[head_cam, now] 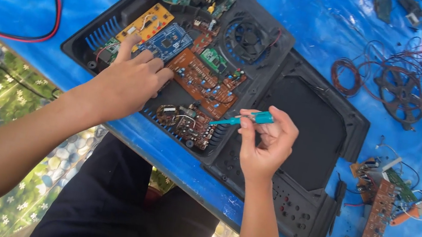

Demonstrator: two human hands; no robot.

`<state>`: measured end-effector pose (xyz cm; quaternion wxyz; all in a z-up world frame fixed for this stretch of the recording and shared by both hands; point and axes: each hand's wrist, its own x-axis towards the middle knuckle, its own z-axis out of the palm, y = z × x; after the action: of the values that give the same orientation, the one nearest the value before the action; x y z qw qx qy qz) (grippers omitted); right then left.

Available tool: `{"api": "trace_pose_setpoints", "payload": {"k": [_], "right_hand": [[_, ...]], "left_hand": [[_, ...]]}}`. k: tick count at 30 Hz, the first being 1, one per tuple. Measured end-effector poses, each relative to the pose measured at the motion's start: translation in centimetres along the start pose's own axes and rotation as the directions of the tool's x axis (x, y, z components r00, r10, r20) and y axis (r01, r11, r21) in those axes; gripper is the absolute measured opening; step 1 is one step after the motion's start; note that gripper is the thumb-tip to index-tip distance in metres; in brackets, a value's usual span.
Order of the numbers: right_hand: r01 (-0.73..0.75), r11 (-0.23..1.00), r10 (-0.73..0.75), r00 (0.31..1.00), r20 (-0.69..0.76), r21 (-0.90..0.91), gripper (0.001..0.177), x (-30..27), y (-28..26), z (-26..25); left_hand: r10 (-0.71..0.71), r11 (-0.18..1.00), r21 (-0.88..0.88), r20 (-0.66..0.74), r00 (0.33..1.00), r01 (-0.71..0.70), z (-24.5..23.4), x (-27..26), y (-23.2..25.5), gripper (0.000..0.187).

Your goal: Disassembling an induction cooker and inspecting the internal circuit boards with a diagnostic probe.

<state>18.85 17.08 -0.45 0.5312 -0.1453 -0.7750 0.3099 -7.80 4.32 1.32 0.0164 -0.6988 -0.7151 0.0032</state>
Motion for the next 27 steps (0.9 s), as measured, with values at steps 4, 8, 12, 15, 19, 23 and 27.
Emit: {"api": "trace_pose_setpoints", "payload": {"k": [4, 8, 12, 15, 19, 23, 27], "right_hand": [[0.021, 0.999, -0.02, 1.0, 0.016, -0.033, 0.047, 0.3, -0.4, 0.2], [0.02, 0.999, -0.019, 0.999, 0.03, -0.044, 0.047, 0.3, -0.2, 0.0], [0.017, 0.999, -0.016, 0.999, 0.037, -0.049, 0.047, 0.2, -0.5, 0.0], [0.011, 0.999, -0.009, 0.999, 0.042, -0.053, 0.046, 0.3, -0.6, -0.1], [0.013, 0.999, -0.01, 0.999, 0.048, -0.049, 0.046, 0.2, -0.4, -0.1], [0.015, 0.999, -0.013, 0.999, 0.045, -0.043, 0.047, 0.3, -0.5, 0.0], [0.014, 0.999, -0.012, 0.999, 0.044, -0.049, 0.047, 0.3, -0.6, -0.1]], "left_hand": [[0.029, 0.999, -0.013, -0.087, 0.996, -0.03, -0.1, 0.4, -0.6, 0.031], [0.043, 0.999, 0.004, -0.073, 0.996, -0.043, -0.1, 0.5, -0.5, 0.031], [0.062, 0.997, 0.048, -0.102, 0.993, -0.057, 0.1, 0.5, -0.4, 0.028], [0.068, 0.997, 0.039, -0.112, 0.991, -0.064, 0.5, 0.6, -0.8, 0.029], [0.073, 0.997, 0.047, -0.11, 0.991, -0.069, 0.4, 0.6, -0.7, 0.027], [0.084, 0.996, 0.051, -0.108, 0.991, -0.079, 0.7, 0.8, -0.7, 0.026], [0.083, 0.995, 0.068, -0.085, 0.993, -0.078, 0.5, 0.8, -0.6, 0.025]]}}
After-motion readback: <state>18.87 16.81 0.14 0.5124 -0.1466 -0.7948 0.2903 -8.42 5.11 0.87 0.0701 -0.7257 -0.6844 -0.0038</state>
